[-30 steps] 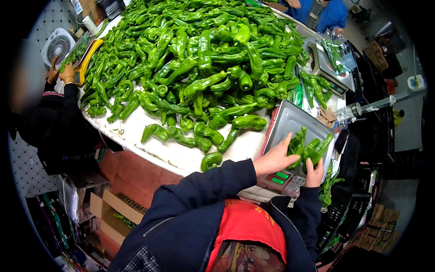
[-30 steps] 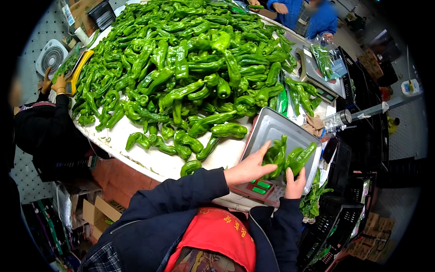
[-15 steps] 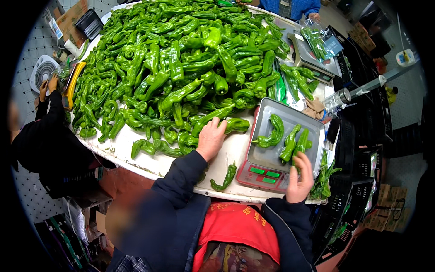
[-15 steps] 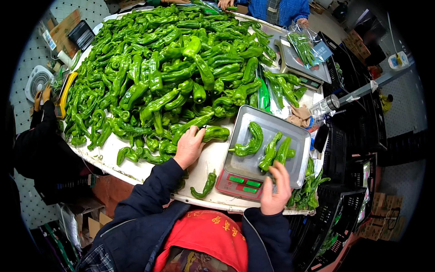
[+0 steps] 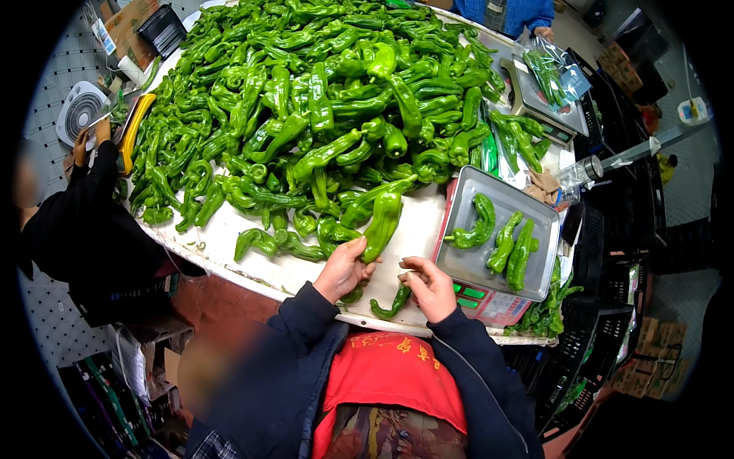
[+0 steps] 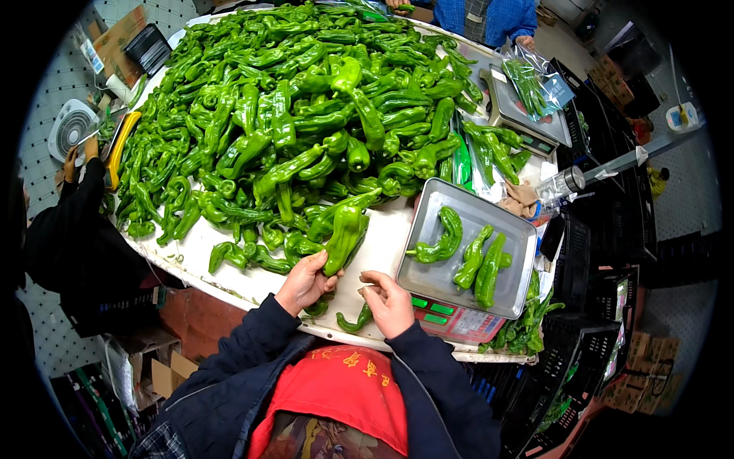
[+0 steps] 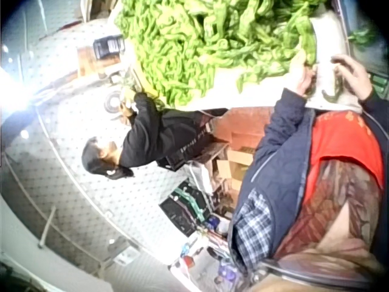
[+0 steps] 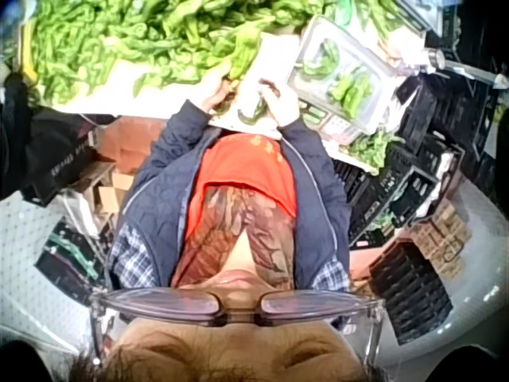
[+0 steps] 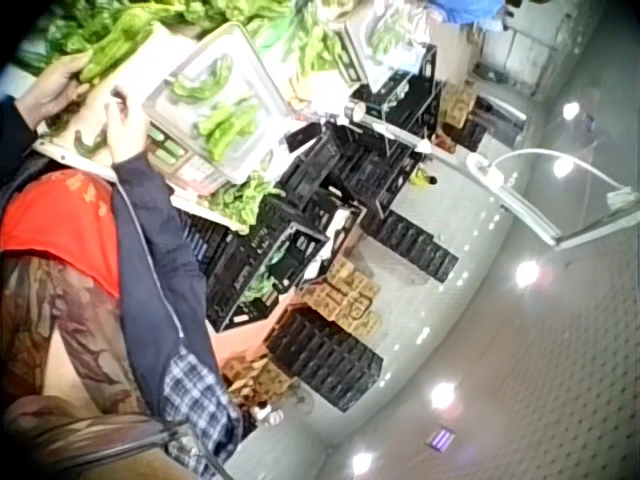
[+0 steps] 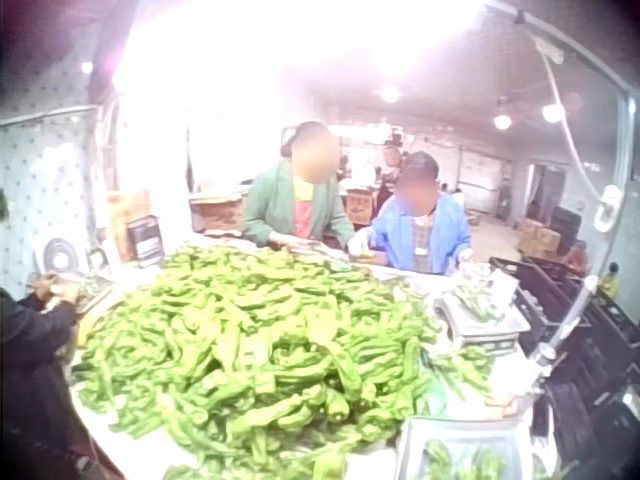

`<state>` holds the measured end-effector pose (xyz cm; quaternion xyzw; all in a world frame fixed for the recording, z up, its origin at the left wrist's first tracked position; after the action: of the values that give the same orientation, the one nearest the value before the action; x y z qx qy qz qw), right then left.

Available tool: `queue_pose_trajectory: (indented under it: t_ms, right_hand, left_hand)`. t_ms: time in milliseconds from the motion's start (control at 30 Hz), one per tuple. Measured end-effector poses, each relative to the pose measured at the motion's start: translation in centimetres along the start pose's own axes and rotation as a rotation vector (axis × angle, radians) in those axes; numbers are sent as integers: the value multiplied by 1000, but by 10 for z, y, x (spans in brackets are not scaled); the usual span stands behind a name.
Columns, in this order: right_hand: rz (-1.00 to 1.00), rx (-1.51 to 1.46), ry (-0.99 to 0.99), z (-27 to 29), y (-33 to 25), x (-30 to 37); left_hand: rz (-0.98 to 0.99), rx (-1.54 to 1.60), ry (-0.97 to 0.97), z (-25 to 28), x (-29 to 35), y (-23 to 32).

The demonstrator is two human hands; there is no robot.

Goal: The person selects green peppers from a large pile on a table, places them on a digital scale, and then transfers them into a clear plastic bag. The person repeats this process, filling multiple bags with peppers.

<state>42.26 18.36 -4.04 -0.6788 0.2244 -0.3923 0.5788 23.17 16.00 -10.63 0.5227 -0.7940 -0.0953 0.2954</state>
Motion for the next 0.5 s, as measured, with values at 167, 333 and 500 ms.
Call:
queue_pose_trajectory:
  t_ms: [167,333,500]
  right_hand:
    - [-171,-211,-65,-22,33,-28]
    - [-199,-445,-78,-43,51,-53]
    - [-158,-514,-57,-62,38,-66]
  left_hand:
    - [92,159,-15,15,14,0]
    - [102,169,-102,22,25,8]
    - [78,18,-97,26,30,26]
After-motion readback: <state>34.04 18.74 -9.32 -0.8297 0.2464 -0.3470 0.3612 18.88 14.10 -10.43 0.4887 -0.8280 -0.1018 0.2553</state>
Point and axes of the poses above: each hand's wrist, its own x-axis away from the middle knuckle, its own z-axis out of the back of the hand, y = z × x, the point moved 4 cm from there along -x, towards the middle knuckle, and after that the axes turned 11 degrees about -y, right-handed, at the moved point
